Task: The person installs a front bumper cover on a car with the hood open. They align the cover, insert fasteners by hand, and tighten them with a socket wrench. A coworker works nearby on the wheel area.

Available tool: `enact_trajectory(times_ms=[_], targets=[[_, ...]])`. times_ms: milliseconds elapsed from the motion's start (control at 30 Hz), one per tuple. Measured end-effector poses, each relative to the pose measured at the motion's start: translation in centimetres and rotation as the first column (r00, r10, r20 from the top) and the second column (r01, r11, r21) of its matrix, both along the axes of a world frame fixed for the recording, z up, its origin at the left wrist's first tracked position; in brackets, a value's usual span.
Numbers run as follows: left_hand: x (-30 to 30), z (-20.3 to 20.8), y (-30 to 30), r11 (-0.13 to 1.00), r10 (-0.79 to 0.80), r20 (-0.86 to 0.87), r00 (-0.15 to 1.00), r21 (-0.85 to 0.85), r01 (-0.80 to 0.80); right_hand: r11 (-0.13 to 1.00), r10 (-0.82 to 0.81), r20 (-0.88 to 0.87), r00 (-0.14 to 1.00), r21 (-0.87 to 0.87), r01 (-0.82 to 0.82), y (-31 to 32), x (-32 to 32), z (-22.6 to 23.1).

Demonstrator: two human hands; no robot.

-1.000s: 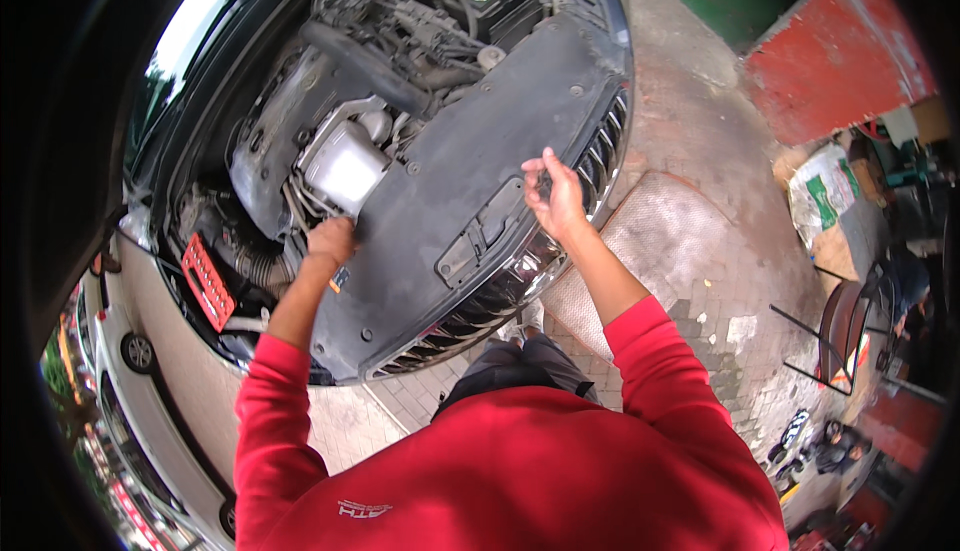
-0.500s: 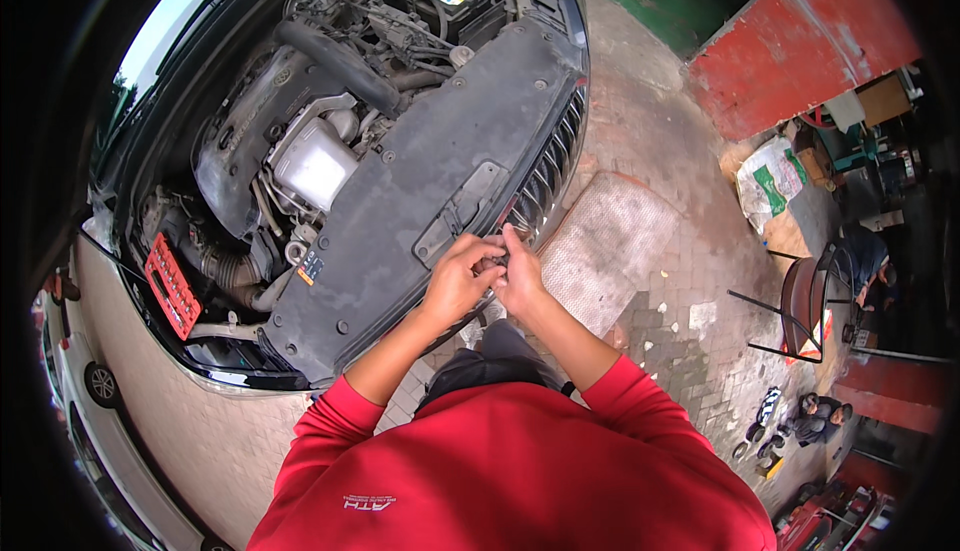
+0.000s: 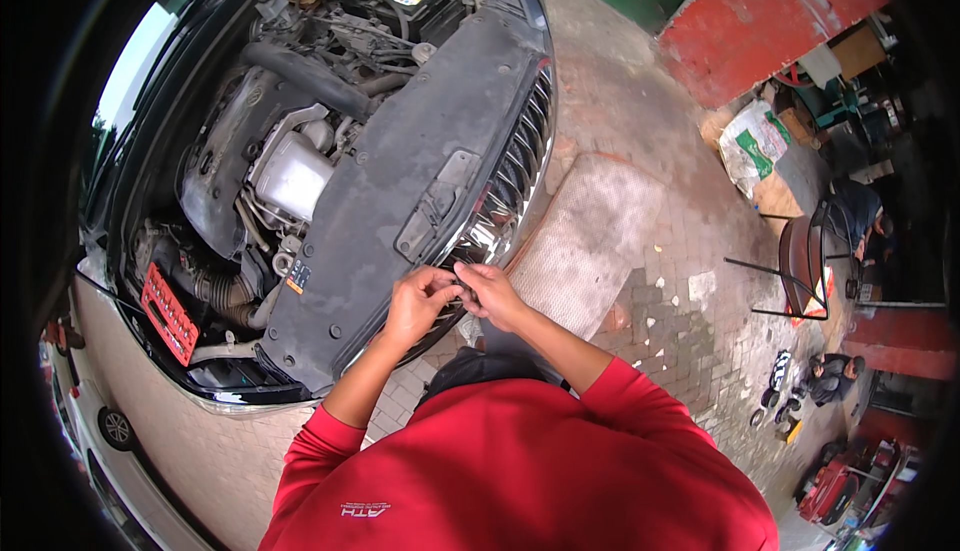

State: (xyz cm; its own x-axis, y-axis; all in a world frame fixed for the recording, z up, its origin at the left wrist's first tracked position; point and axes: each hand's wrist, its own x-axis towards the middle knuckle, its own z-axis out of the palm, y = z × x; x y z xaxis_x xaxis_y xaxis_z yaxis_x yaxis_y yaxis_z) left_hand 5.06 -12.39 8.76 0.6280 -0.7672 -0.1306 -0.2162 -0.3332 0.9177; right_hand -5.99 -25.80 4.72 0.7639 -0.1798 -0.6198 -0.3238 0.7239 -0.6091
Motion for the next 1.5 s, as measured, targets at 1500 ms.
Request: enact_trajectory(times_ms=[1500], targets=[[27.3,-3.0,-7.6,0.847,-0.059,0.315,0.947,0.517,-0.120,0.147,0.466,0.364,0.806,-0.930,0.335,-30.1,23.3,-3.3]])
